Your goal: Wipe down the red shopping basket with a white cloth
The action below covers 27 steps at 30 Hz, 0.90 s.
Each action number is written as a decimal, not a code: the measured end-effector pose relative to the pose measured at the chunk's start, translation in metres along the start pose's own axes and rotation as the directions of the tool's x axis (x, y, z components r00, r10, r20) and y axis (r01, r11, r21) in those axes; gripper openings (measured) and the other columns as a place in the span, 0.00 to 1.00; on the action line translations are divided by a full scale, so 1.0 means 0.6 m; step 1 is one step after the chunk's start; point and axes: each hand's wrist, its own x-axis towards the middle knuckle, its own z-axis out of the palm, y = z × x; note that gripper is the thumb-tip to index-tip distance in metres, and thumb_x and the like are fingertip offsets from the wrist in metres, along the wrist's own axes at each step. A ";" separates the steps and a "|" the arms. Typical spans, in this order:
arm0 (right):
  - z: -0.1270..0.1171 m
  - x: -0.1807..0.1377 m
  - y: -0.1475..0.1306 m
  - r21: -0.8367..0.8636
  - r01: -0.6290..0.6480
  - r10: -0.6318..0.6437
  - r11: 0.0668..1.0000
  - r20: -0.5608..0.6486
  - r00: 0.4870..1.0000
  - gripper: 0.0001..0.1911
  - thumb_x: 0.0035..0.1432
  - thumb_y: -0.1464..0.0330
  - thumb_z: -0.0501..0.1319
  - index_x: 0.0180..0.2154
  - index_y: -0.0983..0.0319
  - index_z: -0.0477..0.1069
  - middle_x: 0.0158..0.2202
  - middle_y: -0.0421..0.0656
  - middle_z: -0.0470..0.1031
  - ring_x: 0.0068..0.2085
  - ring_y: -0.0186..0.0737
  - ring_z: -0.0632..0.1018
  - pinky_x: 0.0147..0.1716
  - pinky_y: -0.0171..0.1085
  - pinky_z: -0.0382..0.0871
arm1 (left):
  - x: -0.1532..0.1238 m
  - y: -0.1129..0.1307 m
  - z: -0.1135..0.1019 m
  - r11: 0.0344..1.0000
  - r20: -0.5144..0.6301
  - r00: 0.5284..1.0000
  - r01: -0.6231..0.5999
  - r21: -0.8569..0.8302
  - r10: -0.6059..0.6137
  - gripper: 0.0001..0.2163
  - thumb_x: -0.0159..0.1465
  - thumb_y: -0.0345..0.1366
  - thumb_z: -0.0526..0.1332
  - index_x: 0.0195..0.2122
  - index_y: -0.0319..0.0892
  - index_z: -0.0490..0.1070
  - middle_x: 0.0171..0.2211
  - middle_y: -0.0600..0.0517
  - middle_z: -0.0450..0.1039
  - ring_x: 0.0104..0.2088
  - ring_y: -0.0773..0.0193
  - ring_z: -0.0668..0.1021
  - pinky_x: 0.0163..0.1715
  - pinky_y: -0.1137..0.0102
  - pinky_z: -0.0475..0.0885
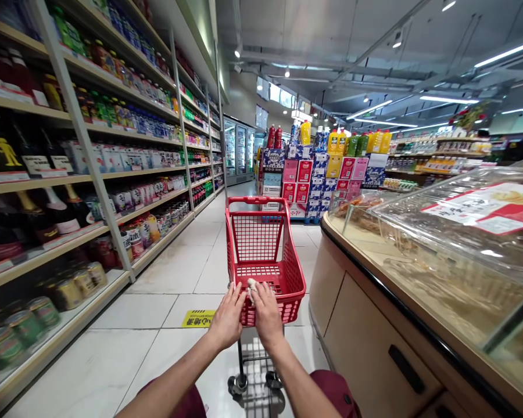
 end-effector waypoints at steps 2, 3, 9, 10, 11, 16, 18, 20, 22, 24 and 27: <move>-0.011 0.004 0.012 -0.010 -0.023 0.023 1.000 -0.014 1.000 0.20 0.60 0.73 0.47 0.52 0.55 0.63 0.54 0.44 0.65 0.58 0.42 0.59 0.53 0.53 0.57 | -0.002 -0.005 -0.004 1.000 0.013 1.000 -0.001 0.002 0.001 0.33 0.49 0.25 0.53 0.59 0.36 0.49 0.63 0.45 0.35 0.61 0.56 0.38 0.59 0.60 0.44; -0.018 0.003 0.020 -0.025 -0.066 0.066 0.997 -0.035 0.997 0.20 0.59 0.73 0.46 0.53 0.55 0.61 0.54 0.44 0.64 0.59 0.42 0.58 0.53 0.54 0.56 | -0.002 -0.007 -0.005 1.000 0.015 1.000 0.001 0.000 -0.001 0.32 0.49 0.25 0.53 0.59 0.35 0.50 0.63 0.45 0.35 0.61 0.56 0.38 0.59 0.60 0.44; -0.001 -0.017 -0.012 0.042 0.015 -0.013 0.999 -0.052 0.999 0.23 0.58 0.77 0.47 0.54 0.55 0.60 0.55 0.44 0.63 0.59 0.40 0.56 0.53 0.49 0.61 | -0.004 -0.010 -0.005 1.000 0.014 1.000 -0.001 -0.016 0.001 0.34 0.48 0.24 0.53 0.59 0.33 0.48 0.63 0.44 0.33 0.61 0.56 0.37 0.60 0.62 0.44; 0.003 -0.017 -0.018 0.057 0.066 -0.063 0.996 -0.042 0.997 0.24 0.57 0.78 0.47 0.53 0.55 0.60 0.55 0.44 0.63 0.59 0.39 0.56 0.52 0.48 0.61 | -0.004 -0.010 -0.007 1.000 0.018 1.000 -0.009 -0.016 0.009 0.35 0.48 0.24 0.53 0.59 0.33 0.48 0.63 0.44 0.34 0.61 0.57 0.37 0.60 0.62 0.44; 0.004 -0.016 -0.019 0.059 0.092 -0.090 0.994 -0.037 0.995 0.24 0.57 0.78 0.48 0.53 0.54 0.60 0.54 0.43 0.64 0.59 0.39 0.57 0.53 0.49 0.60 | -0.005 -0.011 -0.008 1.000 0.026 1.000 -0.018 -0.017 0.018 0.35 0.48 0.24 0.53 0.59 0.33 0.47 0.63 0.45 0.34 0.61 0.58 0.36 0.60 0.62 0.44; -0.006 -0.002 -0.011 -0.029 -0.076 0.073 0.997 -0.074 0.995 0.24 0.58 0.77 0.45 0.55 0.55 0.57 0.56 0.43 0.61 0.60 0.42 0.55 0.54 0.54 0.56 | -0.007 -0.005 -0.005 0.999 0.052 0.998 -0.037 -0.016 0.037 0.37 0.47 0.22 0.51 0.61 0.34 0.43 0.63 0.47 0.32 0.61 0.60 0.35 0.60 0.62 0.44; 0.004 0.001 -0.028 -0.009 -0.085 0.085 0.996 -0.052 0.995 0.25 0.58 0.77 0.45 0.56 0.56 0.56 0.56 0.44 0.61 0.60 0.42 0.56 0.54 0.52 0.57 | -0.007 0.000 0.001 0.999 0.025 0.999 -0.033 -0.009 0.034 0.37 0.47 0.22 0.51 0.61 0.33 0.42 0.63 0.47 0.33 0.61 0.60 0.36 0.60 0.61 0.44; 0.012 0.000 -0.038 0.022 -0.019 0.019 1.000 -0.009 1.000 0.25 0.57 0.77 0.47 0.56 0.56 0.57 0.55 0.44 0.62 0.59 0.41 0.57 0.53 0.50 0.59 | -0.007 0.004 0.005 0.999 -0.005 0.999 -0.034 0.016 0.034 0.35 0.49 0.21 0.49 0.61 0.33 0.42 0.63 0.47 0.35 0.61 0.61 0.37 0.60 0.61 0.45; 0.001 -0.006 -0.023 0.022 0.027 -0.027 0.999 0.018 0.999 0.24 0.57 0.77 0.47 0.54 0.54 0.59 0.55 0.43 0.63 0.59 0.41 0.57 0.53 0.51 0.58 | -0.010 0.006 0.005 0.999 -0.026 0.999 -0.029 0.046 0.030 0.33 0.50 0.19 0.46 0.61 0.34 0.43 0.63 0.47 0.35 0.61 0.62 0.38 0.59 0.61 0.46; -0.027 -0.017 0.012 -0.024 -0.025 0.025 0.999 0.009 1.000 0.24 0.58 0.77 0.45 0.54 0.53 0.60 0.55 0.41 0.63 0.59 0.41 0.56 0.53 0.55 0.56 | -0.014 0.006 0.005 0.998 -0.033 0.999 -0.016 0.067 0.018 0.33 0.51 0.17 0.44 0.61 0.34 0.43 0.63 0.47 0.35 0.61 0.62 0.38 0.59 0.60 0.47; -0.060 -0.030 0.046 -0.101 -0.180 0.169 0.978 -0.108 0.980 0.23 0.59 0.75 0.44 0.54 0.54 0.58 0.57 0.42 0.60 0.60 0.44 0.54 0.53 0.59 0.54 | -0.019 0.009 0.008 0.996 -0.029 1.000 -0.004 0.086 0.006 0.35 0.50 0.17 0.44 0.61 0.35 0.42 0.63 0.47 0.33 0.61 0.62 0.37 0.59 0.59 0.47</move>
